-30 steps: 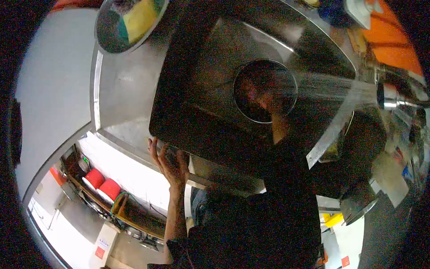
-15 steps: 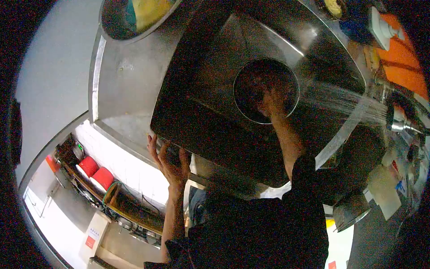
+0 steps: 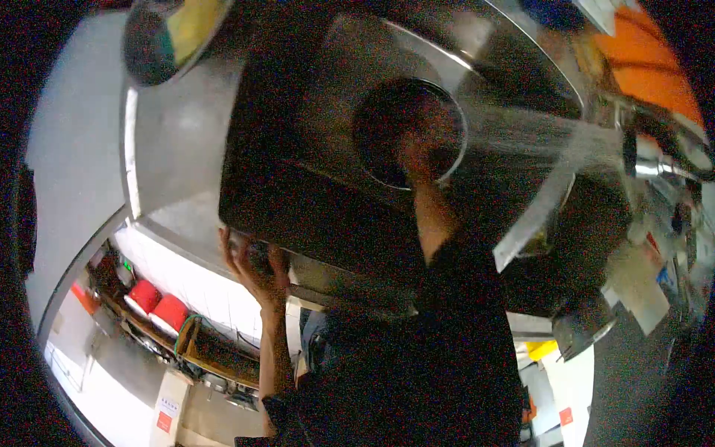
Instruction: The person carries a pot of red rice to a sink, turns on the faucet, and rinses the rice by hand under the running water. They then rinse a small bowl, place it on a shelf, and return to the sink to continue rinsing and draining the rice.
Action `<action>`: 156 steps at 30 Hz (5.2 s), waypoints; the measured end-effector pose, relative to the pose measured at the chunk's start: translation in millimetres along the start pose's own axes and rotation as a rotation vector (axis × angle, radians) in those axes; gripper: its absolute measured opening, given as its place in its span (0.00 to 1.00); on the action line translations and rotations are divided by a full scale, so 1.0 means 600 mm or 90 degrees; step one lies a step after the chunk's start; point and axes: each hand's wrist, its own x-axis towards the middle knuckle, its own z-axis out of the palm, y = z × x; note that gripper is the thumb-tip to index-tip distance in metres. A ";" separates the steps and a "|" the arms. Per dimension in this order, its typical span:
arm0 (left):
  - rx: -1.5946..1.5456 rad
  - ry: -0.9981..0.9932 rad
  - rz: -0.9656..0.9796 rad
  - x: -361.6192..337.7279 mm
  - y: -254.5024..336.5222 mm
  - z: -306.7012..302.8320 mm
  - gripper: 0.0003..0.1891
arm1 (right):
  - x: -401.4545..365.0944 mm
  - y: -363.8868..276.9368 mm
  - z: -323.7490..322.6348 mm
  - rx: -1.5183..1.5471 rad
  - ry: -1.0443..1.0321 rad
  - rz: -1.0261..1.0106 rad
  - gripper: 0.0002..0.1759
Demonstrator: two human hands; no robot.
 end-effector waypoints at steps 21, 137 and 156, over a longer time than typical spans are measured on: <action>0.026 -0.046 -0.031 0.007 0.024 -0.002 0.17 | 0.067 -0.052 -0.040 -0.068 0.141 0.160 0.34; 0.046 -0.035 -0.028 0.012 0.020 -0.002 0.19 | 0.050 -0.139 -0.210 -0.314 -0.117 0.137 0.27; 0.042 -0.025 -0.007 0.010 0.019 -0.001 0.19 | 0.065 -0.023 -0.066 -0.194 -0.277 0.062 0.39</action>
